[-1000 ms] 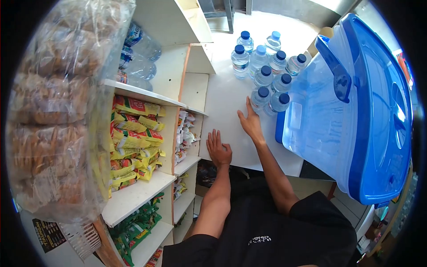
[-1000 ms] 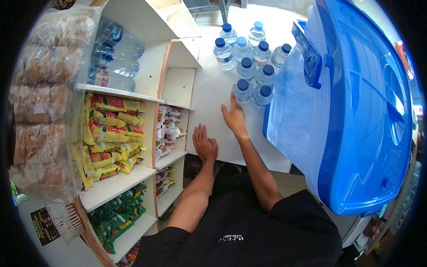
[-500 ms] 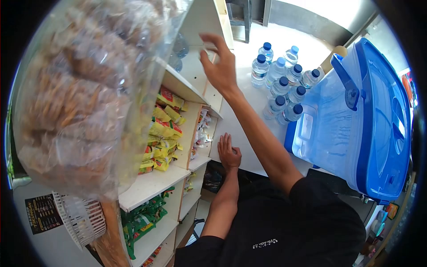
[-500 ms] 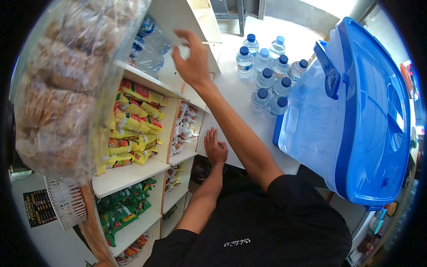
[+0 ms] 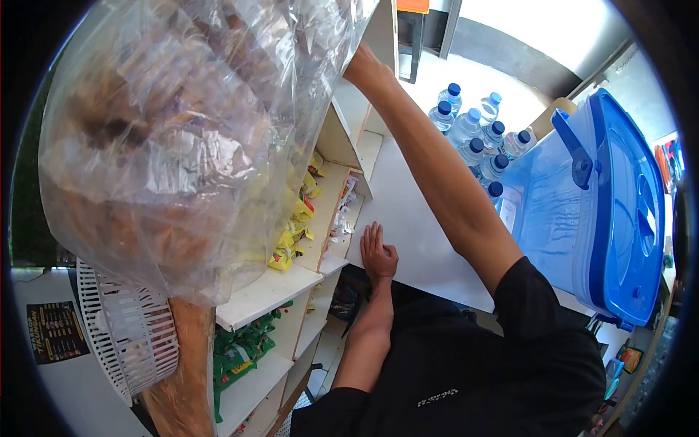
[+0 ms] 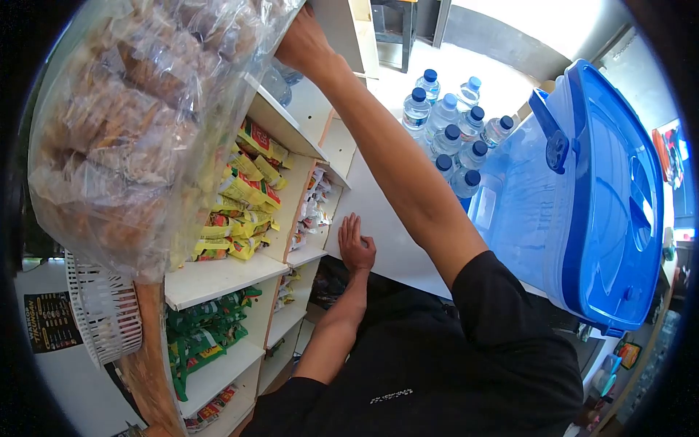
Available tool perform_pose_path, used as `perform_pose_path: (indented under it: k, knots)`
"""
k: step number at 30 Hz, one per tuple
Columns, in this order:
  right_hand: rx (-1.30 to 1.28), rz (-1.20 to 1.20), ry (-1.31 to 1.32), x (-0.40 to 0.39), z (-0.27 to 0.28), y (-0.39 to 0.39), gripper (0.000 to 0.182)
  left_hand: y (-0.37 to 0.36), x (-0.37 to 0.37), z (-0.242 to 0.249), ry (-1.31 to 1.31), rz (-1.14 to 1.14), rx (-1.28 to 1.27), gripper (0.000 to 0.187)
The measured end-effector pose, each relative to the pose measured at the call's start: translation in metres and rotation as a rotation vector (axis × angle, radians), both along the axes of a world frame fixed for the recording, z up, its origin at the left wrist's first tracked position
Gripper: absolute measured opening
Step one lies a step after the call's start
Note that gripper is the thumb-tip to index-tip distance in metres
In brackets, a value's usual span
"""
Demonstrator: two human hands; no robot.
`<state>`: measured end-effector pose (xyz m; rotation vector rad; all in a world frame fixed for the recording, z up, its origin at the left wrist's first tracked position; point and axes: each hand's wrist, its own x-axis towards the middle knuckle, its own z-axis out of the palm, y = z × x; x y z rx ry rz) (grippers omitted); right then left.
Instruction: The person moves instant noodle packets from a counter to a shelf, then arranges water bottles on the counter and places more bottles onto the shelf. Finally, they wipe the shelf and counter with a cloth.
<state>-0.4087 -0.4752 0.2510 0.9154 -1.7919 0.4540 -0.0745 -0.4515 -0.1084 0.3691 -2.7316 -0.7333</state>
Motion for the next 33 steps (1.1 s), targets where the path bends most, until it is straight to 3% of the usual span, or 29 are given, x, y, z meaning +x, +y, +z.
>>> perform_pose_path:
  k: [13,16,21,24,27,30,33]
  knots:
    - [0.056,0.031,0.051,-0.007,0.011,-0.002,0.038,0.002,-0.001,0.000,0.000,0.004,-0.014,0.056]
    - [-0.080,0.048,-0.031,0.002,-0.003,0.013,0.038,0.003,0.000,0.001,0.007,0.014,0.006,0.057]
    - [-0.745,0.095,-0.528,0.048,-0.046,0.050,0.035,0.003,-0.002,-0.003,0.005,0.010,0.000,0.057]
    - [-0.924,-0.010,-0.635,0.070,-0.082,0.074,0.021,0.002,0.001,-0.003,0.002,0.007,-0.004,0.058]
    - [-1.027,0.033,-0.744,0.099,-0.094,0.083,0.020,0.003,0.000,-0.001,0.000,0.003,0.001,0.058]
    - [-0.978,0.001,-0.549,0.115,-0.086,0.094,0.017,0.003,0.001,-0.001,-0.010,-0.002,-0.023,0.058]
    - [-0.882,-0.021,-0.539,0.127,-0.055,0.114,0.019,0.004,0.000,-0.001,-0.010,-0.006,-0.025,0.058]
